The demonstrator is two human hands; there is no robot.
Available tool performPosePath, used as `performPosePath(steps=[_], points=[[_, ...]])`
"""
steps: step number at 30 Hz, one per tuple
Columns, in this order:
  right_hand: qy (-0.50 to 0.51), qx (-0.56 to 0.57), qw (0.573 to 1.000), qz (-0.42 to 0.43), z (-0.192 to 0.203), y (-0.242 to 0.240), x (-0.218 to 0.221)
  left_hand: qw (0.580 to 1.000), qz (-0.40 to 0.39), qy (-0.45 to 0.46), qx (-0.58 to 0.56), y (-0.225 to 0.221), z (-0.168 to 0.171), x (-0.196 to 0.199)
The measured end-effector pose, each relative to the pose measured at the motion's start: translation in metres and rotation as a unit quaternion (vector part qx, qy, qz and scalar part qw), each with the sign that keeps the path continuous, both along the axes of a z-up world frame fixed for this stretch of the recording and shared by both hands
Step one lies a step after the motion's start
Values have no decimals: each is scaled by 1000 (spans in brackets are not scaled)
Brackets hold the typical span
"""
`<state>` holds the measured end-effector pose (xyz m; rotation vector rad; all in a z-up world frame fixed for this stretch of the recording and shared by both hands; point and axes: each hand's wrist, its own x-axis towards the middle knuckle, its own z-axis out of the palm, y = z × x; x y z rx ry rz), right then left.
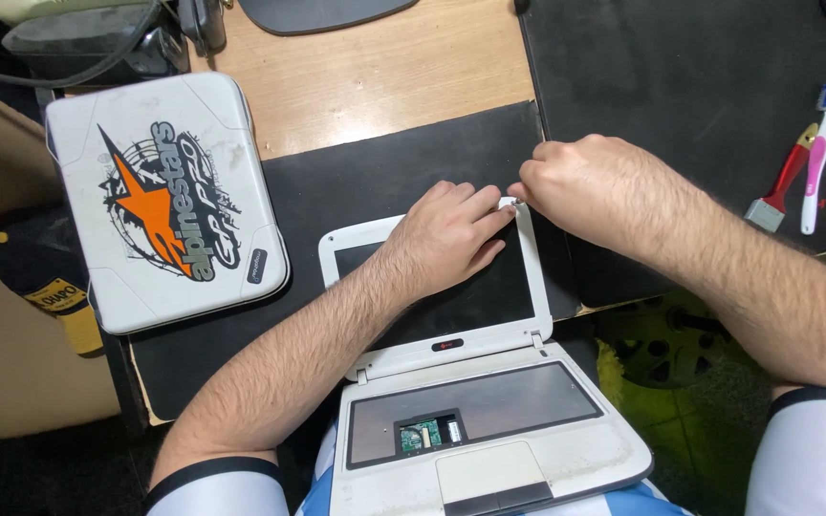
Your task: Disassembling a laptop display by removing screws and prying off the plastic bezel to access the LCD panel.
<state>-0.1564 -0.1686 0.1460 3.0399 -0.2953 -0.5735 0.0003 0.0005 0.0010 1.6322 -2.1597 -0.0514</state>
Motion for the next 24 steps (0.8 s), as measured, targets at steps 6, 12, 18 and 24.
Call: performPosePath(steps=[6, 12, 18, 24], points=[[-27, -13, 999, 42, -8, -3, -12, 1000, -3, 8, 2, 0, -1, 0], [-14, 24, 1000, 14, -5, 0, -7, 1000, 2, 3, 3, 0, 1, 0], [-29, -5, 998, 56, -13, -3, -7, 1000, 0, 6, -13, 0, -3, 0], [-38, 31, 999, -4, -15, -4, -8, 1000, 3, 0, -13, 1, 1, 0]])
